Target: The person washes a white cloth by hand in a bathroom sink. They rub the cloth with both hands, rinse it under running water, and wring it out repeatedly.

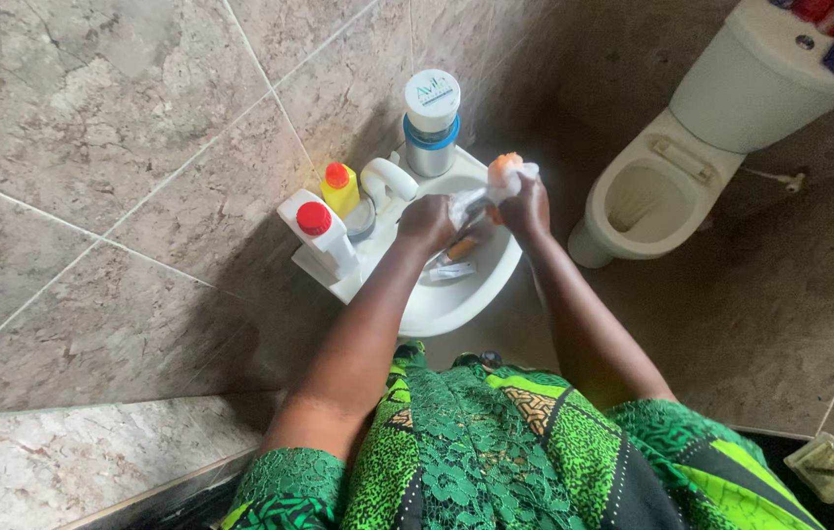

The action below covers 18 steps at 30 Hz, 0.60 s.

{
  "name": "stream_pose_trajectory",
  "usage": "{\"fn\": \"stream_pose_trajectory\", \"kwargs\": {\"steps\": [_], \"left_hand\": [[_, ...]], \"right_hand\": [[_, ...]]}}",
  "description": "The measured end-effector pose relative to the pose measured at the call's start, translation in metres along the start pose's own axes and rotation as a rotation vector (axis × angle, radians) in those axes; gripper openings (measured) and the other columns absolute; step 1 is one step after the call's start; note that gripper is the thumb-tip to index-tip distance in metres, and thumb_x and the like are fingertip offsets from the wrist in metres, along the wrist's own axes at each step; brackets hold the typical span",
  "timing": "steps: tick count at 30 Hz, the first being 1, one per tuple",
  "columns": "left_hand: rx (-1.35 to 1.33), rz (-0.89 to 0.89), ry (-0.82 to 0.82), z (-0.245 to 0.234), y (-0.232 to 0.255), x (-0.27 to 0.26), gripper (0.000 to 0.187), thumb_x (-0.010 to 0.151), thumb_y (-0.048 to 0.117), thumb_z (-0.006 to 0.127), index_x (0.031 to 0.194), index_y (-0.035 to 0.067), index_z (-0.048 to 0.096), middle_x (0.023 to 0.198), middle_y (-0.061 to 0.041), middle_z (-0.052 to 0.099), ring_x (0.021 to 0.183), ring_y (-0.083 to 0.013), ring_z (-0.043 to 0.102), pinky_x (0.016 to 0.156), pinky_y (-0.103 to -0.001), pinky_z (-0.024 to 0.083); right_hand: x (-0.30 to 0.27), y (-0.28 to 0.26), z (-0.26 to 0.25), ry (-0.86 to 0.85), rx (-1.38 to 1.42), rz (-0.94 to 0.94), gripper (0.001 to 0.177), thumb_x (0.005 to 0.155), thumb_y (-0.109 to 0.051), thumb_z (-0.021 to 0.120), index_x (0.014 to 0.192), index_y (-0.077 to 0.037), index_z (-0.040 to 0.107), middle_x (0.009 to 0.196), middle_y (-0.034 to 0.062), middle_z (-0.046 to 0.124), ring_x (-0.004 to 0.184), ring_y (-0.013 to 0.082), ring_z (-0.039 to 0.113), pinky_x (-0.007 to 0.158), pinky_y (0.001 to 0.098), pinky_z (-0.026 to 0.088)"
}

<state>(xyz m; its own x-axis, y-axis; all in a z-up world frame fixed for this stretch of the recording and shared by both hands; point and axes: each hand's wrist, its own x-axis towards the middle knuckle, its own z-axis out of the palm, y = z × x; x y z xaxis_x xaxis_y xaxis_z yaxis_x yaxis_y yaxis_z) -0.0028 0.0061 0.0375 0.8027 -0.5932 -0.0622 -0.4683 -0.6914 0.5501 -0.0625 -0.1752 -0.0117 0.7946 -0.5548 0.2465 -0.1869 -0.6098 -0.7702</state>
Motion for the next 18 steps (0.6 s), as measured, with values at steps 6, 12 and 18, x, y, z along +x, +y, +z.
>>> {"fn": "stream_pose_trajectory", "kwargs": {"steps": [6,12,18], "left_hand": [[-0.045,0.061,0.066,0.023,-0.030,0.018,0.024,0.092,0.025,0.062,0.100,0.013,0.081,0.098,-0.022,0.075,0.097,-0.0405,0.073,0.087,-0.052,0.055],[0.039,0.005,0.132,0.022,-0.019,0.023,0.021,0.084,0.023,0.066,0.096,0.008,0.076,0.093,-0.022,0.073,0.092,-0.0423,0.071,0.081,-0.053,0.054],[0.075,-0.133,0.101,0.014,-0.004,0.023,0.031,0.078,0.029,0.073,0.098,0.006,0.073,0.095,-0.023,0.073,0.094,-0.0415,0.070,0.081,-0.051,0.055]], "right_hand": [[-0.020,-0.009,0.021,-0.020,-0.123,-0.206,0.037,0.080,-0.009,0.073,0.117,-0.006,0.074,0.115,0.0242,0.071,0.108,0.0404,0.068,0.091,0.0466,0.055],[0.018,-0.010,0.003,-0.072,0.119,-0.087,0.040,0.076,-0.020,0.080,0.112,-0.004,0.073,0.113,0.0205,0.073,0.106,0.0363,0.071,0.089,0.0443,0.055],[0.035,0.009,0.014,-0.174,0.039,-0.130,0.047,0.074,-0.018,0.077,0.118,-0.002,0.069,0.112,0.0230,0.072,0.103,0.0390,0.070,0.087,0.0458,0.054]]}}
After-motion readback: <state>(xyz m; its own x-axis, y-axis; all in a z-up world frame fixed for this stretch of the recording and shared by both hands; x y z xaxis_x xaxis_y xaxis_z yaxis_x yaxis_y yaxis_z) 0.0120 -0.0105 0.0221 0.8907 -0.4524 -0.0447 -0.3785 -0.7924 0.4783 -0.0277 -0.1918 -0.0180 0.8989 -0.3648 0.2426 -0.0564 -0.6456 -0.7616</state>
